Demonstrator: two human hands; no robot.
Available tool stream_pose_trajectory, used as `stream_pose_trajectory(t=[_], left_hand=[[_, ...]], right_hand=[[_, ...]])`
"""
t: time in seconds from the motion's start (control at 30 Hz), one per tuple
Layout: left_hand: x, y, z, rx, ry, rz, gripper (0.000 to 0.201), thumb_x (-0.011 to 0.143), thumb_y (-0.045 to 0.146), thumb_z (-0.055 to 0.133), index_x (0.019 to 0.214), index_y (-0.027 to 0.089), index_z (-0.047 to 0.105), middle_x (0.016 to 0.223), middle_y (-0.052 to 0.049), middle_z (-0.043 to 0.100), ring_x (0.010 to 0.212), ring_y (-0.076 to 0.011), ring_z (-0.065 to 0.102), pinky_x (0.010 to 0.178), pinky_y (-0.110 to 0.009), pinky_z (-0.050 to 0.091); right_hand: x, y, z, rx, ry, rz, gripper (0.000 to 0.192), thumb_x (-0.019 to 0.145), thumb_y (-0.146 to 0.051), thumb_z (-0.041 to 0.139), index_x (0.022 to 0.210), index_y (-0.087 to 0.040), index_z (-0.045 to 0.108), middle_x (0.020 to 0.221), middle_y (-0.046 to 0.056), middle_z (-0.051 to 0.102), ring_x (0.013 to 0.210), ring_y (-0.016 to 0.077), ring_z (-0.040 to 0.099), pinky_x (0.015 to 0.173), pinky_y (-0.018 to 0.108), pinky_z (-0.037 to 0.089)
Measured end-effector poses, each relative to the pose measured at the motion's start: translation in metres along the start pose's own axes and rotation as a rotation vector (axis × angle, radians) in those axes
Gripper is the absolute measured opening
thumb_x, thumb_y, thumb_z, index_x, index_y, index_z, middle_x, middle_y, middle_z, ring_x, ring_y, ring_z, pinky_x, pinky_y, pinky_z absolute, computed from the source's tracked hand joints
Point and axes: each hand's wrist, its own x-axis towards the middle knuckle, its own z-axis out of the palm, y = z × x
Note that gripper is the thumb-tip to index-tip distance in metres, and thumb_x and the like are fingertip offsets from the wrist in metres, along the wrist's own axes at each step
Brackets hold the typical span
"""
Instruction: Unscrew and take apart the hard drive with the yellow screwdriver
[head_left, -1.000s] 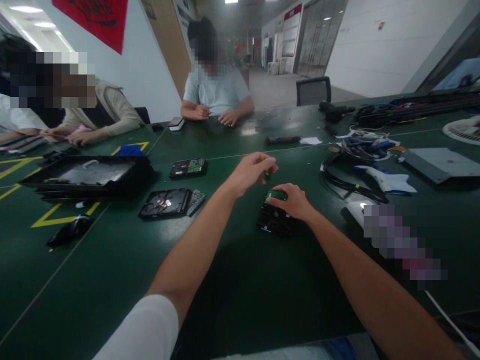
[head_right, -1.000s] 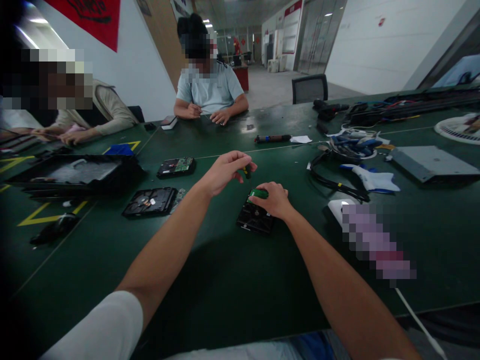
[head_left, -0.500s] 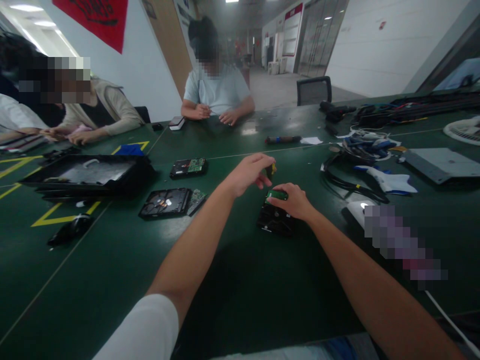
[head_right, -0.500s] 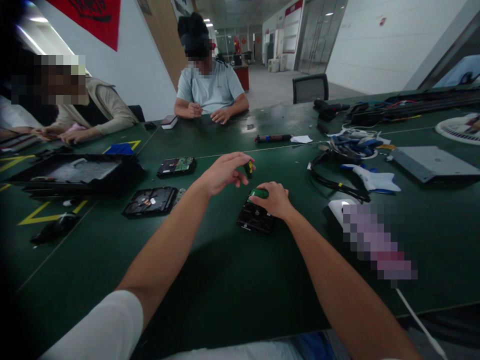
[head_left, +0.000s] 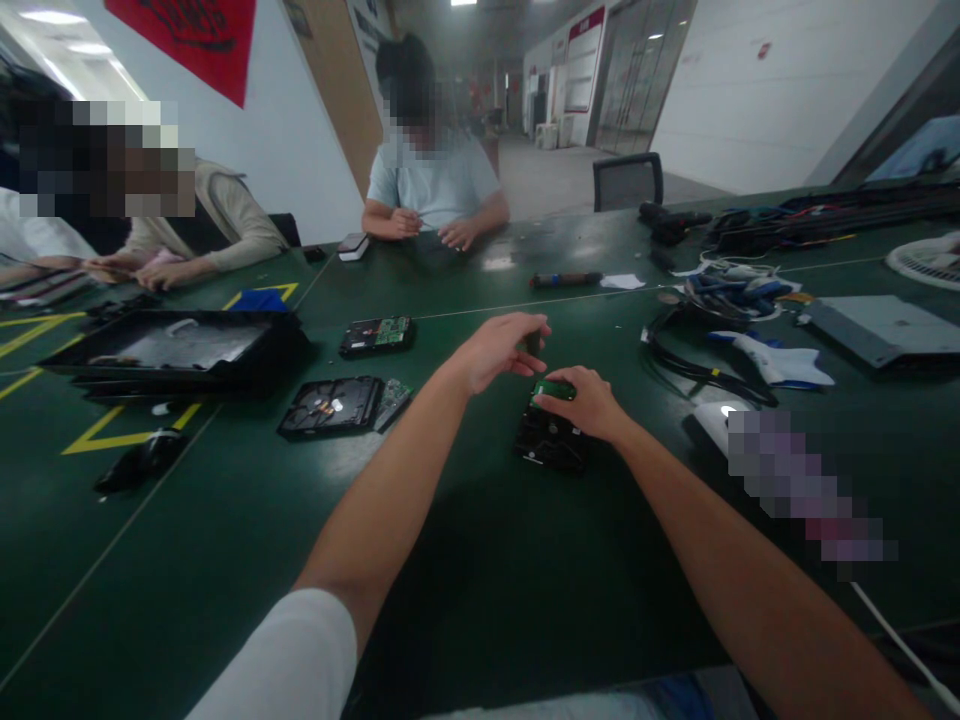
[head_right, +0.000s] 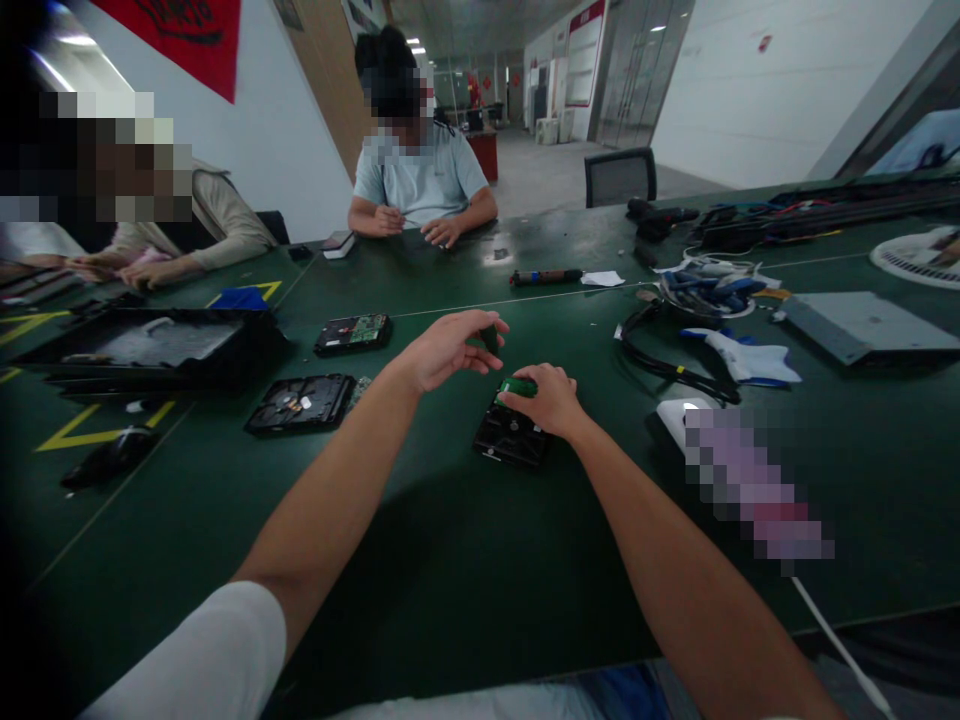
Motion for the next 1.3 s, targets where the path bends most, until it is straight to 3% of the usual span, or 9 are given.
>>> stream_pose_trajectory(t=[0.2, 0.43, 0.67, 0.9, 1.07, 1.3], left_hand=[[0.0032, -0.003, 0.0016, -0.126, -0.03, -0.051, 0.028, 0.1, 0.044, 0.066, 0.106, 0.017, 0.062, 0.105, -0.013, 0.076, 0.078, -0.0223, 0.079, 0.071, -0.033, 0.064], [0.0016, -0.0014, -0.0005, -0.076, -0.017, -0.039, 0.028, 0.098, 0.04, 0.058, 0.1, 0.015, 0.07, 0.097, -0.009, 0.071, 0.069, -0.0165, 0.072, 0.06, -0.027, 0.057], [0.0014, -0.0016, 0.0038, -0.139, -0.05, -0.084, 0.024, 0.097, 0.041, 0.057, 0.102, 0.018, 0.062, 0.101, -0.011, 0.076, 0.072, -0.0202, 0.075, 0.061, -0.029, 0.057], [0.0043, -0.0041, -0.0017, -0.005, -0.023, 0.006, 0.032, 0.098, 0.041, 0.058, 0.101, 0.014, 0.074, 0.096, -0.009, 0.072, 0.062, -0.0126, 0.065, 0.054, -0.024, 0.049], [0.0025, -0.0043, 0.001, -0.092, -0.069, -0.047, 0.026, 0.095, 0.042, 0.062, 0.104, 0.018, 0.065, 0.103, -0.011, 0.077, 0.065, -0.0155, 0.069, 0.056, -0.026, 0.052], [0.0046, -0.0029, -0.0008, -0.032, 0.032, 0.012, 0.027, 0.095, 0.039, 0.058, 0.095, 0.015, 0.071, 0.095, -0.01, 0.074, 0.061, -0.0127, 0.065, 0.055, -0.024, 0.049]], right_hand=[[-0.0003, 0.0002, -0.0003, 0.007, 0.006, -0.016, 0.045, 0.093, -0.063, 0.076, 0.125, -0.031, 0.079, 0.131, 0.008, 0.076, 0.124, 0.0374, 0.066, 0.103, 0.054, 0.05], [0.0005, 0.0, -0.0005, -0.006, -0.001, -0.004, 0.049, 0.093, -0.064, 0.076, 0.128, -0.03, 0.079, 0.131, 0.009, 0.076, 0.126, 0.0387, 0.066, 0.103, 0.054, 0.049], [-0.0002, 0.0004, 0.0008, -0.026, 0.007, -0.008, 0.049, 0.093, -0.063, 0.076, 0.129, -0.031, 0.079, 0.129, 0.01, 0.077, 0.123, 0.0376, 0.067, 0.098, 0.051, 0.051], [0.0, 0.0013, 0.001, 0.005, 0.003, -0.012, 0.048, 0.093, -0.065, 0.075, 0.128, -0.032, 0.078, 0.132, 0.008, 0.076, 0.126, 0.0374, 0.065, 0.104, 0.054, 0.049], [-0.0005, 0.0, -0.0001, -0.016, -0.007, -0.007, 0.049, 0.094, -0.065, 0.074, 0.129, -0.031, 0.078, 0.133, 0.009, 0.075, 0.127, 0.0379, 0.064, 0.105, 0.055, 0.049], [0.0, -0.0011, -0.0009, -0.001, -0.018, 0.004, 0.047, 0.094, -0.064, 0.075, 0.128, -0.032, 0.078, 0.133, 0.009, 0.075, 0.129, 0.0383, 0.063, 0.106, 0.055, 0.048]])
